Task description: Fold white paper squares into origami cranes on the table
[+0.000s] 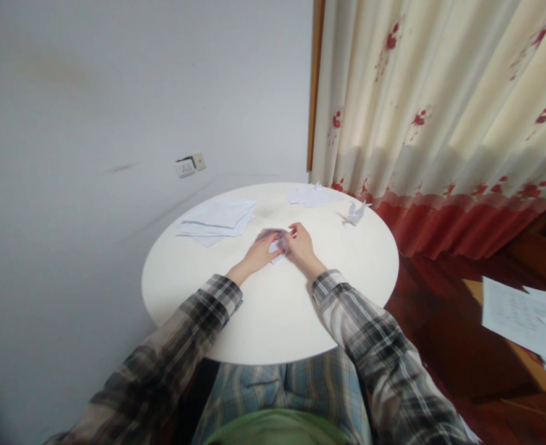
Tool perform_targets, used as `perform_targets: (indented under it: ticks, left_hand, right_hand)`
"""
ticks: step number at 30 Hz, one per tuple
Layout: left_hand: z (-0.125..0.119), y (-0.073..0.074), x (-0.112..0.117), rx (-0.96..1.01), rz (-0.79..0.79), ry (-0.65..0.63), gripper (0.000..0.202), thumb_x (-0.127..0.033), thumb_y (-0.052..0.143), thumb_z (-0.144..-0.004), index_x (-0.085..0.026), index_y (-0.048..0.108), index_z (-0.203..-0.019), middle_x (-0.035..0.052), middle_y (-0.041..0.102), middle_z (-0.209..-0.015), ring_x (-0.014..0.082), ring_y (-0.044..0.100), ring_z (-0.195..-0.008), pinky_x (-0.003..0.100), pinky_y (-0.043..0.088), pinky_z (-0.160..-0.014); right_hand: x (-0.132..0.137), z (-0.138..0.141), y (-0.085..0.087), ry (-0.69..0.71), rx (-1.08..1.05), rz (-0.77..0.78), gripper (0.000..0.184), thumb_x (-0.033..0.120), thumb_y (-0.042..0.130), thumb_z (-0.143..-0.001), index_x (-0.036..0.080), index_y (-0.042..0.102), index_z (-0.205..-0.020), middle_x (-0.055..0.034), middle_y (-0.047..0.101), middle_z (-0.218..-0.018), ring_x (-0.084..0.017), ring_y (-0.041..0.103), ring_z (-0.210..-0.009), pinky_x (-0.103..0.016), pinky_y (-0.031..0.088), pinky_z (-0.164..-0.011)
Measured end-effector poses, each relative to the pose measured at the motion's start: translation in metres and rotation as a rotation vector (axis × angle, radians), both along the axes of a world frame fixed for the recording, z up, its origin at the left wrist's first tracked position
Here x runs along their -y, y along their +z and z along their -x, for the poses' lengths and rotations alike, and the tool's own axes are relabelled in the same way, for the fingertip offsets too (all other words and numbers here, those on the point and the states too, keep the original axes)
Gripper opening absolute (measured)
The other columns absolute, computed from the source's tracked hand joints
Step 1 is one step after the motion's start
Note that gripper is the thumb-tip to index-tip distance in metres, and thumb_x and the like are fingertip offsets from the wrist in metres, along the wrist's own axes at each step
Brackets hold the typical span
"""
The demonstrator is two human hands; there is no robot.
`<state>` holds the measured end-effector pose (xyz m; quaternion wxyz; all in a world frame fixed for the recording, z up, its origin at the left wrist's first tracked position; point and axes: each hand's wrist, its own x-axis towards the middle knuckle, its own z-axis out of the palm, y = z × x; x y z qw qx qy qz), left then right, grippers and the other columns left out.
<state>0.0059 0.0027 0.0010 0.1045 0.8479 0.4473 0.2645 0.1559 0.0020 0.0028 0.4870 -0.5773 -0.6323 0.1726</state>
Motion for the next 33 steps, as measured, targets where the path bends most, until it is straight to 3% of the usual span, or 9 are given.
perform_targets:
  ticks: [8,13,21,27,33]
  left_hand:
    - [0.0,-0.003,-0.001,0.046,0.033,-0.002,0.068,-0.034,0.061,-0.072,-0.015,0.032,-0.131,0.014,0.047,-0.129,0.0227,0.051,-0.111,0.038,0.039,-0.095]
    - [0.0,-0.003,-0.002,0.08,0.029,-0.014,0.07,-0.034,0.061,-0.071,-0.015,0.031,-0.131,0.0132,0.051,-0.124,0.0226,0.052,-0.108,0.037,0.041,-0.092]
    - [0.001,0.001,0.001,0.117,0.082,-0.036,0.075,-0.033,0.063,-0.07,-0.015,0.028,-0.134,0.0085,0.061,-0.106,0.0215,0.056,-0.102,0.036,0.041,-0.091]
    - [-0.002,0.004,0.004,0.142,0.172,-0.03,0.055,-0.03,0.045,-0.083,-0.016,0.03,-0.134,0.008,0.062,-0.108,0.02,0.057,-0.102,0.033,0.042,-0.089]
    - [-0.003,0.007,0.008,0.151,0.171,-0.058,0.062,-0.039,0.05,-0.08,-0.017,0.029,-0.135,0.0075,0.063,-0.107,0.0208,0.057,-0.101,0.033,0.043,-0.089]
  right_hand:
    - [-0.002,-0.003,-0.006,-0.052,0.169,0.11,0.033,0.02,0.056,-0.068,0.017,0.051,-0.1,-0.0016,0.062,-0.072,-0.014,0.055,-0.064,-0.024,0.038,-0.06]
    - [0.001,0.0,-0.002,0.023,0.027,0.054,0.035,0.019,0.054,-0.069,0.016,0.049,-0.103,0.0024,0.06,-0.061,-0.012,0.055,-0.057,-0.022,0.038,-0.055]
    - [0.006,0.003,0.003,0.109,-0.229,0.087,0.04,0.023,0.056,-0.068,0.016,0.045,-0.106,0.0093,0.051,-0.046,-0.01,0.049,-0.04,-0.019,0.038,-0.044]
    - [0.006,0.004,0.002,0.195,-0.407,0.102,0.05,0.034,0.06,-0.064,0.018,0.042,-0.107,0.0099,0.053,-0.045,-0.01,0.05,-0.037,-0.02,0.04,-0.04]
    - [0.005,0.002,0.001,0.175,-0.429,0.096,0.048,0.033,0.062,-0.063,0.018,0.043,-0.105,0.0082,0.056,-0.048,-0.011,0.054,-0.041,-0.021,0.044,-0.042]
